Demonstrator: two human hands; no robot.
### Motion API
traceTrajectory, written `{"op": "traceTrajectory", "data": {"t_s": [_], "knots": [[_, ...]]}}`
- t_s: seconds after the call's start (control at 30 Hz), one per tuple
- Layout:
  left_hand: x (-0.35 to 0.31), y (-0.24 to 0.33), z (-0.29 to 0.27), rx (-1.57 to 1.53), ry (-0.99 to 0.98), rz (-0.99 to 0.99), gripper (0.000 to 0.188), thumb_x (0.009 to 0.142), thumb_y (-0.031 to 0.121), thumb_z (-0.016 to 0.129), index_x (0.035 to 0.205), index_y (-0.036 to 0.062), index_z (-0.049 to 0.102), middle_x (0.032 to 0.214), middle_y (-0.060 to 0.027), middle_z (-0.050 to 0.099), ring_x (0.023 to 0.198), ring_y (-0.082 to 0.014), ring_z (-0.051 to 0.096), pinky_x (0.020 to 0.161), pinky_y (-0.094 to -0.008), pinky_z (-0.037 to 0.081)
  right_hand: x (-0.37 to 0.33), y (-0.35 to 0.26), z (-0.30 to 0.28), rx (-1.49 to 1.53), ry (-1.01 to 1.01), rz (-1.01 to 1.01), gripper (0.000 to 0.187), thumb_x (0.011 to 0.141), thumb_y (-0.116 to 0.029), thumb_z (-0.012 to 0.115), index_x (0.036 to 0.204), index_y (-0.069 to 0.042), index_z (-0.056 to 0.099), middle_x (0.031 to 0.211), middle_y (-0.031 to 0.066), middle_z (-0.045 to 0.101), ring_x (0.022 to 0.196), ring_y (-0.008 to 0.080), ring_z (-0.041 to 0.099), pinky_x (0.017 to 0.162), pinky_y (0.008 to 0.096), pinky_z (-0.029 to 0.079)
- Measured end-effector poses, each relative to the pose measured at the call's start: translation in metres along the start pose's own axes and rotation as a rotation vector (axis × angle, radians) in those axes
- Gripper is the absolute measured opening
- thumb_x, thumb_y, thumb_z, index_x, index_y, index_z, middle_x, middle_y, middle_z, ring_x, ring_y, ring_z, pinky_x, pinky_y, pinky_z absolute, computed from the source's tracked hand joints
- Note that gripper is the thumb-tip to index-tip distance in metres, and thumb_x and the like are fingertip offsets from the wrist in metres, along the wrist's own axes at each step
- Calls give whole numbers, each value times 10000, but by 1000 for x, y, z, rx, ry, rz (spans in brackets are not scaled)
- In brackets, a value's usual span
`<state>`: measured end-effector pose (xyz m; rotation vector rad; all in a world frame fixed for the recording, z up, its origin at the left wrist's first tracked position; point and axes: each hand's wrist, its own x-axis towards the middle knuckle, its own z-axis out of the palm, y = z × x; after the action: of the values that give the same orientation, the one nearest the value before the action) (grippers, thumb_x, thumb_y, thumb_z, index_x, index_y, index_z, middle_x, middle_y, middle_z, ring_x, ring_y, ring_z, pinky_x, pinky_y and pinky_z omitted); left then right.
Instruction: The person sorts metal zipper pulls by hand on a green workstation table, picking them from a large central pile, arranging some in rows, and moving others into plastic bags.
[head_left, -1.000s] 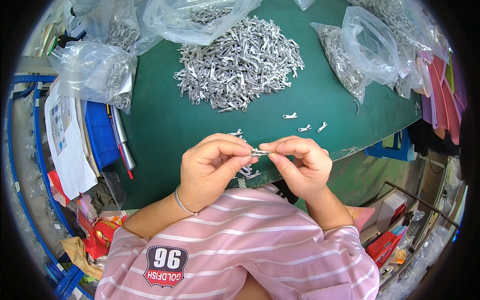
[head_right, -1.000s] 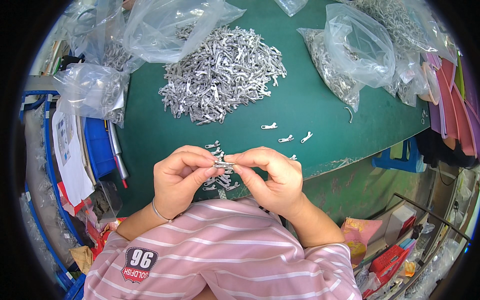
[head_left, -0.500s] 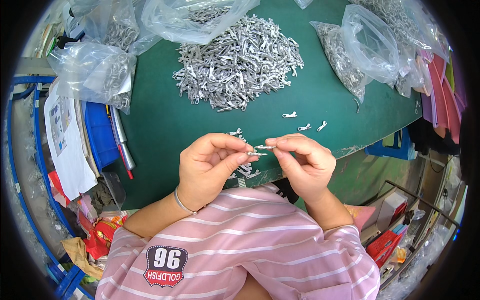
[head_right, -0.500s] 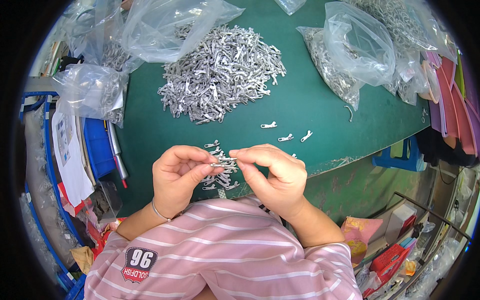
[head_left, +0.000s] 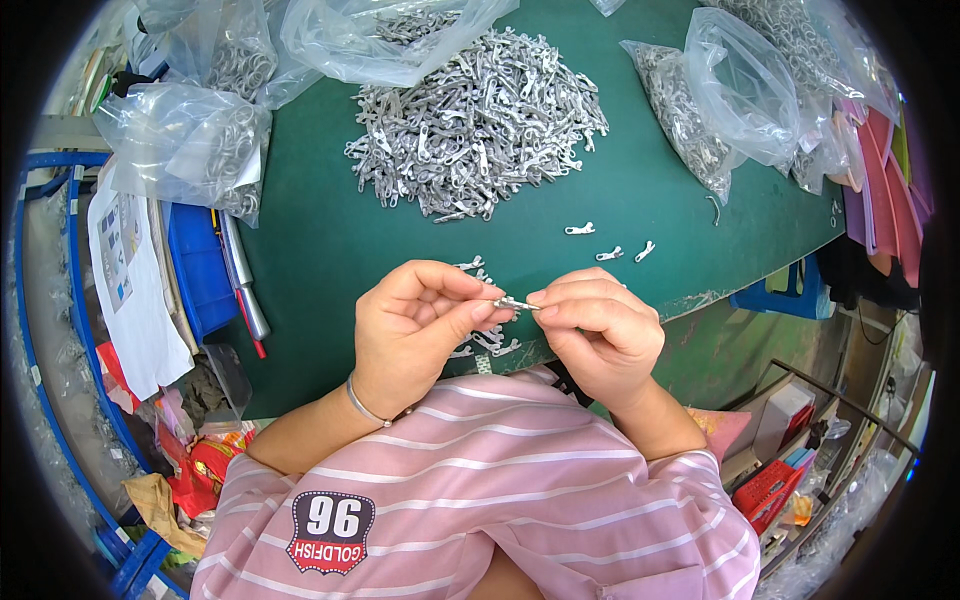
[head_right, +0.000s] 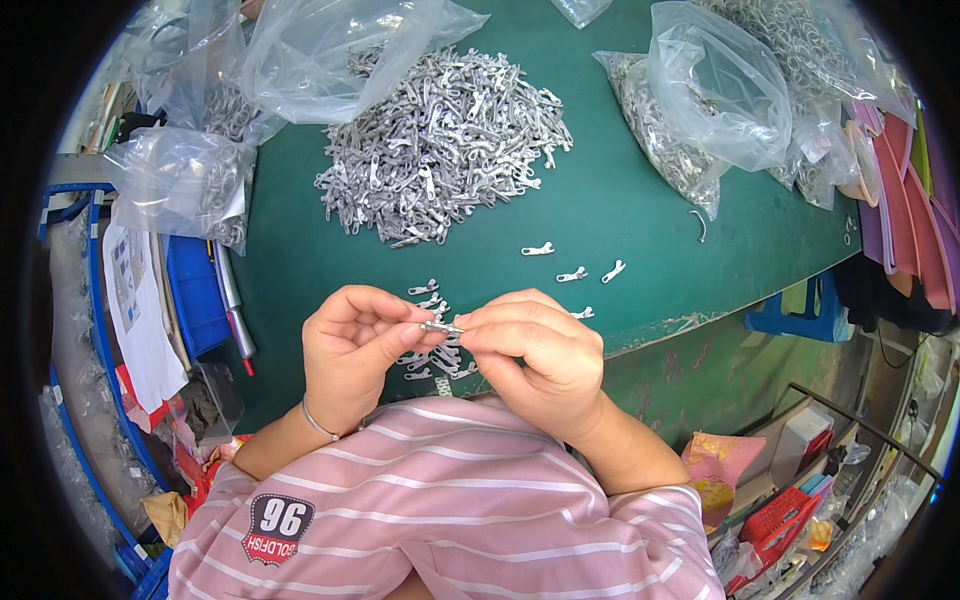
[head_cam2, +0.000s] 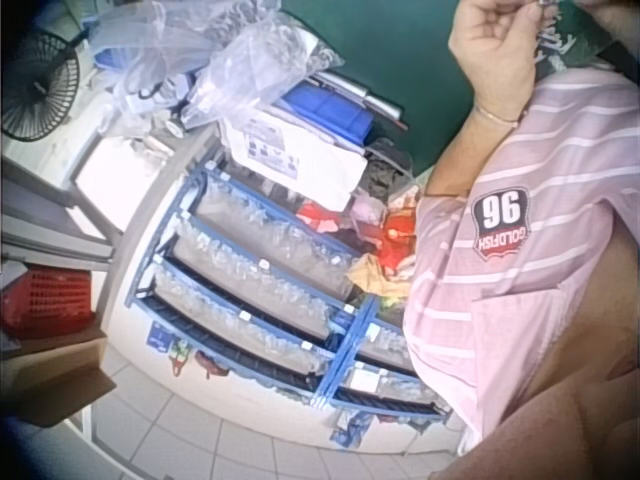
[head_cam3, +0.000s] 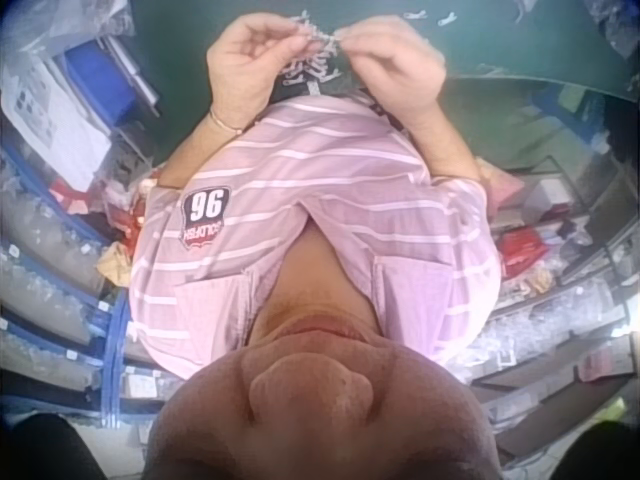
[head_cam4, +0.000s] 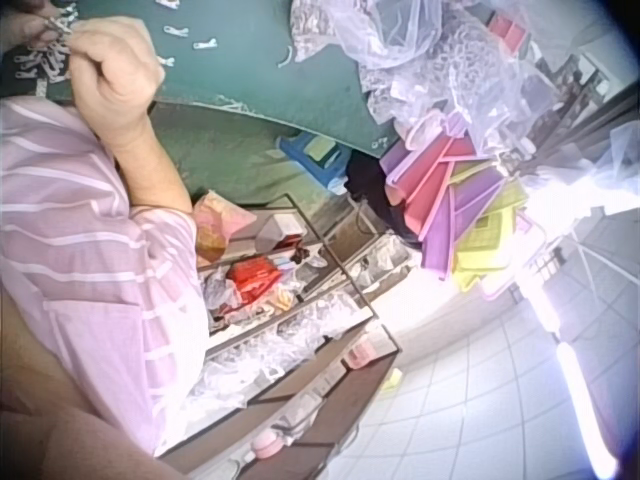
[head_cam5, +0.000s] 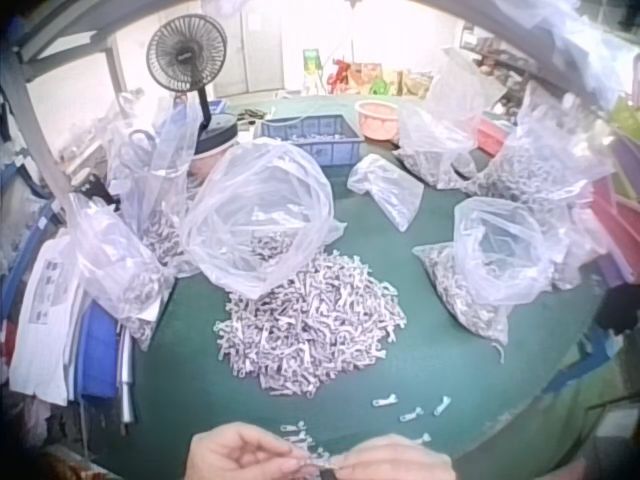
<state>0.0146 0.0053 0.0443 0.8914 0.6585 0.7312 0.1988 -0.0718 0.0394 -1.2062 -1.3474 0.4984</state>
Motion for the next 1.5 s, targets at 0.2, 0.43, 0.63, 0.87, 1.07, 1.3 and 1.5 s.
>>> {"op": "traceTrajectory", "data": {"t_s": [0.2, 0.43, 0.63, 0.87, 1.07, 1.3, 1.5], "knots": [[0, 1, 2, -29, 3, 1, 127, 925, -124, 615, 1043, -95, 577, 1032, -204, 692, 957, -263, 721, 872, -369, 628, -3, 0, 3, 3, 39, 46, 233, 680, 161, 720, 851, 5, 702, 895, 126, 738, 811, 264, 718, 703, 335, 568], [0, 1, 1, -38, 16, -4, 111, 925, -114, 622, 1025, -87, 581, 1027, -210, 697, 938, -264, 727, 851, -358, 631, -2, 0, 3, 9, 26, 57, 218, 686, 155, 723, 841, 4, 700, 886, 127, 738, 807, 262, 718, 700, 334, 568], [2, 1, 0, -49, 23, -49, 105, 925, -102, 630, 1017, -78, 587, 1029, -212, 699, 927, -261, 731, 830, -341, 631, -3, 0, 2, 0, 15, 32, 217, 689, 151, 728, 846, 4, 699, 887, 129, 739, 806, 261, 718, 695, 331, 568], [2, 0, -2, -34, 55, -39, 126, 930, -90, 629, 1044, -65, 581, 1018, -208, 700, 920, -258, 734, 815, -334, 629, -4, -1, 0, -32, 24, 79, 194, 734, 144, 708, 877, 14, 703, 879, 120, 723, 758, 229, 692, 670, 310, 553], [4, 0, -3, -11, 122, -57, 141, 933, -63, 639, 1059, -48, 577, 995, -187, 703, 893, -245, 738, 795, -324, 627, -21, 5, -8, -132, -220, 426, 133, 805, 82, 700, 915, 8, 714, 868, 118, 681, 718, 195, 652, 612, 296, 527], [8, 0, -2, -139, 79, -278, 143, 934, -22, 659, 1059, -20, 591, 942, -155, 708, 821, -215, 738, 737, -309, 631, 1, 0, 0, -52, -122, 74, 230, 831, 89, 681, 1029, -20, 723, 1015, 119, 657, 869, 266, 645, 756, 343, 524], [5, -8, -16, -411, -119, -551, 113, 934, -16, 653, 1036, -4, 609, 905, -135, 710, 767, -206, 734, 699, -309, 630, -3, 10, -1, 130, -285, -18, 275, 771, 68, 745, 1023, -42, 740, 998, 75, 662, 892, 243, 629, 772, 331, 512]]}}
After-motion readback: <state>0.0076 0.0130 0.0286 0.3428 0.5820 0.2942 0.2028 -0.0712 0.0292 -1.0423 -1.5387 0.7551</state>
